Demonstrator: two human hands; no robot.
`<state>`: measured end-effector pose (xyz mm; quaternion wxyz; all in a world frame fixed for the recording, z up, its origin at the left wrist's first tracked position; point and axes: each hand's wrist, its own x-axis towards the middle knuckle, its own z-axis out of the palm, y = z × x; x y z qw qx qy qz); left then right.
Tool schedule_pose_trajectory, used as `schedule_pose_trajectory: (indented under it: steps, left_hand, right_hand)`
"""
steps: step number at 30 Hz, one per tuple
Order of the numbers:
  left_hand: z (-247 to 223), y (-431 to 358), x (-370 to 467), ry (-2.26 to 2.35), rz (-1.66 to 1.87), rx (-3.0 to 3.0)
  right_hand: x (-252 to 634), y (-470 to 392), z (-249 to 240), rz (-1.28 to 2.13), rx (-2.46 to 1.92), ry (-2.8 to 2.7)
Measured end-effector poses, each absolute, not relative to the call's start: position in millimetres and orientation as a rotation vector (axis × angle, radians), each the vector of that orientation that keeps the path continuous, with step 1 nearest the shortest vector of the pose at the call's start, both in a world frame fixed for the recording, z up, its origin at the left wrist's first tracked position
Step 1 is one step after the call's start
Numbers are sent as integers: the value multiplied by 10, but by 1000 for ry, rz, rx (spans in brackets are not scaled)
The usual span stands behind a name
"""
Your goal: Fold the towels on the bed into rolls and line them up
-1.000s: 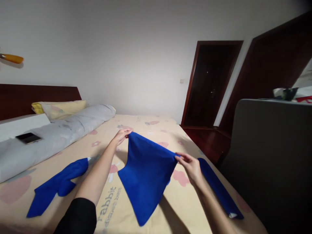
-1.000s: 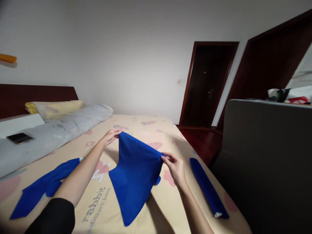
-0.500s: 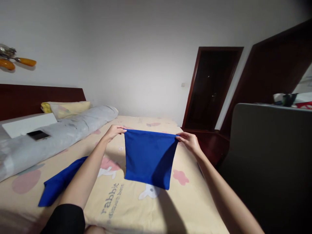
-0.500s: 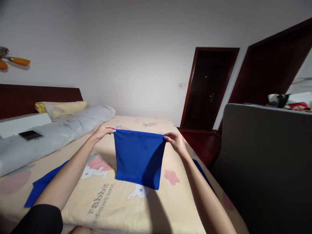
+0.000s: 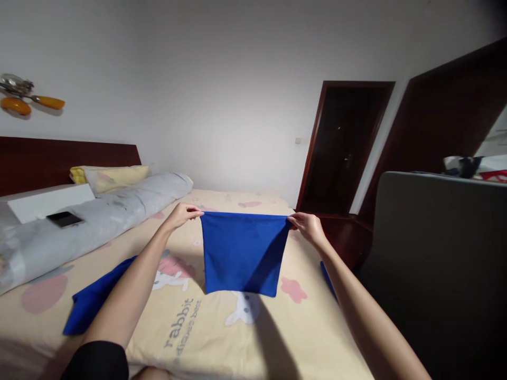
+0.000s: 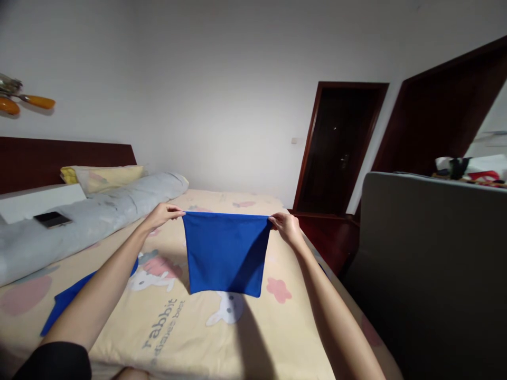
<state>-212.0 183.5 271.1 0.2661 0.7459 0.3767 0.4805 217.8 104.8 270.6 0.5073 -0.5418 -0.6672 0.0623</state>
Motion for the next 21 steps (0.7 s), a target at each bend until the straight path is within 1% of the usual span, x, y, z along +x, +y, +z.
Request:
schedule_pose_trajectory:
  steps: [6, 10, 16, 21]
  left_hand:
    - [2713, 1830, -2184, 1037, 1189, 1977]
    - [2675, 1845, -2159, 1037, 1143, 1882]
    - [2562, 2020, -2005, 1011, 1233, 1635]
    - [2515, 2280, -1873, 983, 1347, 1471]
  right_hand:
    - [2160, 1036, 2776, 241, -1311, -1680]
    - [2147, 1062, 2772, 363, -1294, -1636]
    - [2131, 1333, 2688, 629, -1207, -1394]
    - [2067, 1657, 2648, 736, -1082, -1246]
